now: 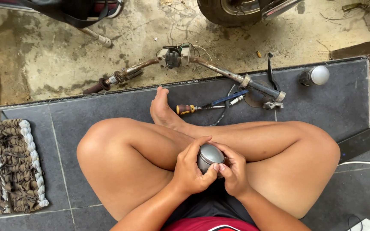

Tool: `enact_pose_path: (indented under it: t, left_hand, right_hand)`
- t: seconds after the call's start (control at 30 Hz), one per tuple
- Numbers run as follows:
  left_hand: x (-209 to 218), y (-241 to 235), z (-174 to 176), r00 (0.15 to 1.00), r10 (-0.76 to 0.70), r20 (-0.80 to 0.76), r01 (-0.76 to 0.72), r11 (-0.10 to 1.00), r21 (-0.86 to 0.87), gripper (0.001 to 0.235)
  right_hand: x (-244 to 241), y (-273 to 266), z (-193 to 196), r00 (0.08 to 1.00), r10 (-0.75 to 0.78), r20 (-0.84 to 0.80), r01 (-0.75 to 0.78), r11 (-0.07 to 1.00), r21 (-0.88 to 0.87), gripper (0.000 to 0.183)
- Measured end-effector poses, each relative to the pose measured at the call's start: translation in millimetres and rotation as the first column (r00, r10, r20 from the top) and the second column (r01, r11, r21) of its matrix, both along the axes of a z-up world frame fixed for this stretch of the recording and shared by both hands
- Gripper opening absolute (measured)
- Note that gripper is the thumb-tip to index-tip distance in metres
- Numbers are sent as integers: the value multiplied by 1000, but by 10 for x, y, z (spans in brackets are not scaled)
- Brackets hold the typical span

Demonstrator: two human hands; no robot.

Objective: Inspecting and manipulating a motorcycle piston assembly

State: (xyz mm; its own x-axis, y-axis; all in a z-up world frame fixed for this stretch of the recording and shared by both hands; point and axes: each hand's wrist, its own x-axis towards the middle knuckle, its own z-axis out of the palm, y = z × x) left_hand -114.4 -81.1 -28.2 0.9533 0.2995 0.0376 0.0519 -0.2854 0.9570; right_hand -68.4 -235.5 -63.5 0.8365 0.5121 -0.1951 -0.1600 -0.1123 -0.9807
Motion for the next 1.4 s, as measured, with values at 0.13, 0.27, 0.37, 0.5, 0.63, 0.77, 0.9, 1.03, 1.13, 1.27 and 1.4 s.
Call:
enact_pose_path:
  t: [0.13, 0.27, 0.37, 0.5, 0.63, 0.77, 0.9, 1.03, 1.13, 1.27, 1.4]
  left_hand:
    - [20, 21, -2, 1000, 4, -23, -5, 1000, -17, 58]
    - [51, 45, 34, 994, -21, -104, 8, 993, -118, 61]
    - [89, 79, 62, 988, -53, -145, 30, 988, -153, 65]
    - [112, 107, 64, 986, -94, -141, 66, 980, -188, 67]
    - [67, 74, -180, 999, -34, 16, 37, 933, -357, 71]
    - [75, 77, -165, 999, -33, 21, 39, 923, -384, 67]
    - [60, 72, -191, 1000, -25, 15, 28, 920, -390, 63]
    - [51, 55, -234, 999, -32, -13, 24, 904, -427, 62]
    - [60, 59, -238, 998, -60, -30, 40, 889, -455, 61]
    - [40, 32, -314, 995, -86, -46, 47, 839, -542, 58]
    - [-22, -5, -431, 986, -128, -106, 39, 801, -597, 56]
  right_hand:
    - [21, 20, 39, 1000, -4, -5, 4, 1000, 27, 67]
    - [32, 5, 30, 1000, -6, -22, 7, 999, 48, 65]
    - [24, -39, -43, 1000, -20, -24, 20, 999, 33, 65]
    - [25, -80, -83, 999, -21, -31, 20, 1000, -6, 65]
    - [38, -104, -222, 998, -59, -24, 61, 992, 108, 69]
    - [46, -125, -276, 999, -47, -9, 47, 993, 110, 69]
    - [41, -121, -303, 999, -44, -31, 48, 989, 137, 70]
    - [23, -152, -373, 999, -43, -27, 46, 993, 112, 69]
    - [27, -112, -324, 999, -39, -36, 43, 992, 121, 69]
    - [75, -81, -305, 999, -32, -43, 37, 990, 135, 70]
    - [92, -163, -386, 1000, -5, -16, 7, 996, 87, 67]
